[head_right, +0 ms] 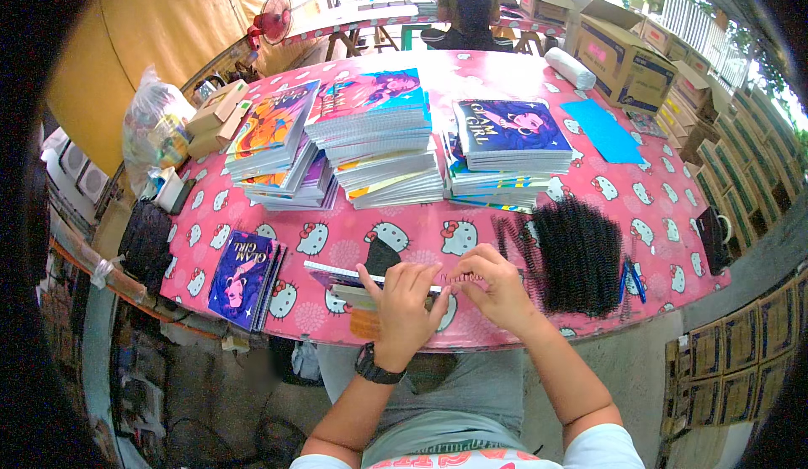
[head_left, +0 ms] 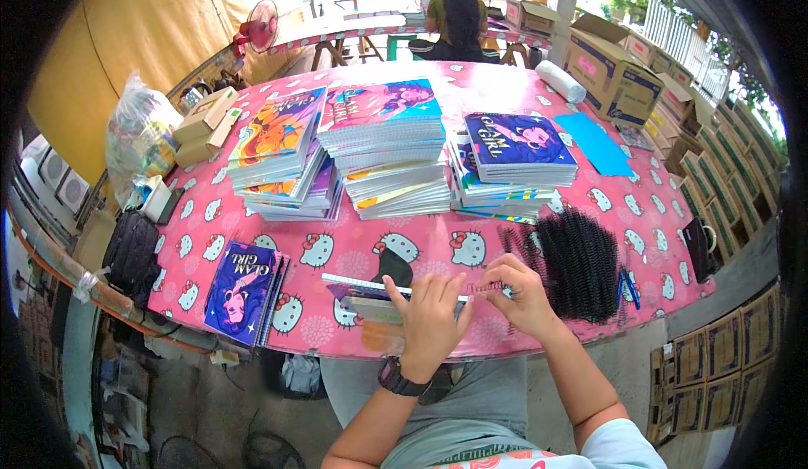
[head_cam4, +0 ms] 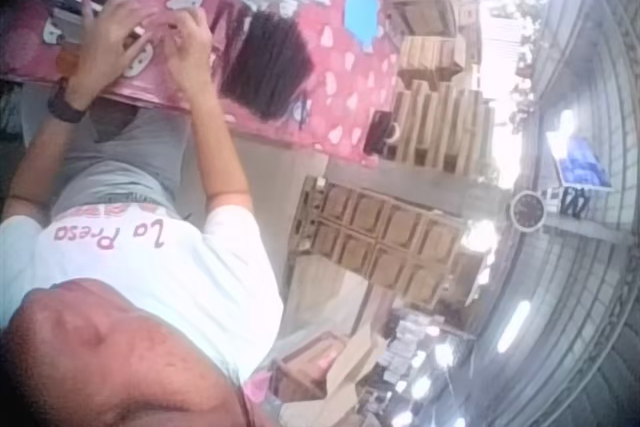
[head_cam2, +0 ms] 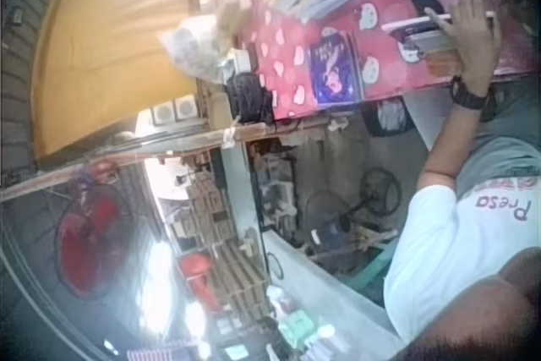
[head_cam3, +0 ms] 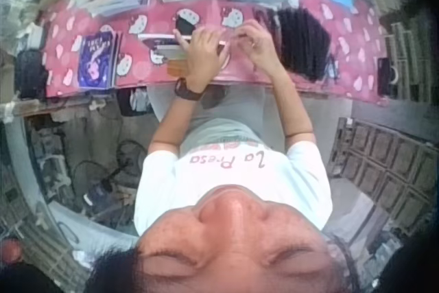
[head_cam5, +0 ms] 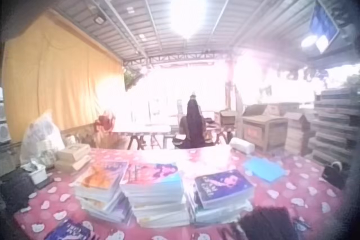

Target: The person threads spiral coils through the punched holes of several notebooks by hand, placing each one on a stack after finishing.

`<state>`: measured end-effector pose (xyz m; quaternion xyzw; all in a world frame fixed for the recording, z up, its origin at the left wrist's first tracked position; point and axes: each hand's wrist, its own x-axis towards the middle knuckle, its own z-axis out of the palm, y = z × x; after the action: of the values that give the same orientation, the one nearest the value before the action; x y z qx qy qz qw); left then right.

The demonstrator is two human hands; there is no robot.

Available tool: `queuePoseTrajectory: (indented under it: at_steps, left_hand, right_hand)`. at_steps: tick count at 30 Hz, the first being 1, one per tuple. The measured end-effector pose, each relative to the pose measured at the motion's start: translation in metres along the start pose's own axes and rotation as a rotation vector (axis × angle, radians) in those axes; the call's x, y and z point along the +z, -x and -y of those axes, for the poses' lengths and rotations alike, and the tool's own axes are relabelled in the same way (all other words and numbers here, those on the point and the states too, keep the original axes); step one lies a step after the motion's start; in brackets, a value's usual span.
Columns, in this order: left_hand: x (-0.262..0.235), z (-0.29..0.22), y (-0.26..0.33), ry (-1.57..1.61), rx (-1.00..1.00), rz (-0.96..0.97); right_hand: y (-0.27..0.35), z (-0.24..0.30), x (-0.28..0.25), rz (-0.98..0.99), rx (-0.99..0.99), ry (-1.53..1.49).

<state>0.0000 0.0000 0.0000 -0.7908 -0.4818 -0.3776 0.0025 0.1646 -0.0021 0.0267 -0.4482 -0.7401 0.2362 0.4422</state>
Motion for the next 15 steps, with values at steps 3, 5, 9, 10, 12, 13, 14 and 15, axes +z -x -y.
queuePoseTrajectory:
  at_steps: [3,5,9,10,12,13,14,15]
  left_hand:
    - [-0.001,0.002,0.000,-0.003,0.005,0.004]
    - [-0.004,0.002,0.000,0.000,0.018,0.027]
    - [-0.013,0.001,-0.003,0.109,0.032,0.081]
    - [-0.019,0.003,-0.002,0.151,0.032,0.099]
    - [-0.023,0.010,0.001,0.188,0.055,0.135]
    - [-0.022,0.015,0.004,0.182,0.078,0.153]
    - [-0.022,0.020,0.007,0.175,0.097,0.171]
    - [-0.024,0.019,0.006,0.152,0.110,0.193]
  right_hand:
    - [-0.001,0.001,0.002,0.048,-0.060,0.032]
    - [-0.001,0.007,-0.001,0.078,-0.115,0.075]
    - [0.003,0.005,-0.011,0.238,0.158,-0.086]
    - [0.001,0.013,-0.011,0.235,0.173,-0.077]
    - [-0.004,0.016,-0.011,0.287,0.170,-0.061]
    - [-0.005,0.015,-0.012,0.343,0.151,-0.055]
    - [-0.008,0.012,-0.013,0.401,0.131,-0.050]
    - [-0.015,0.009,-0.018,0.537,0.225,-0.092]
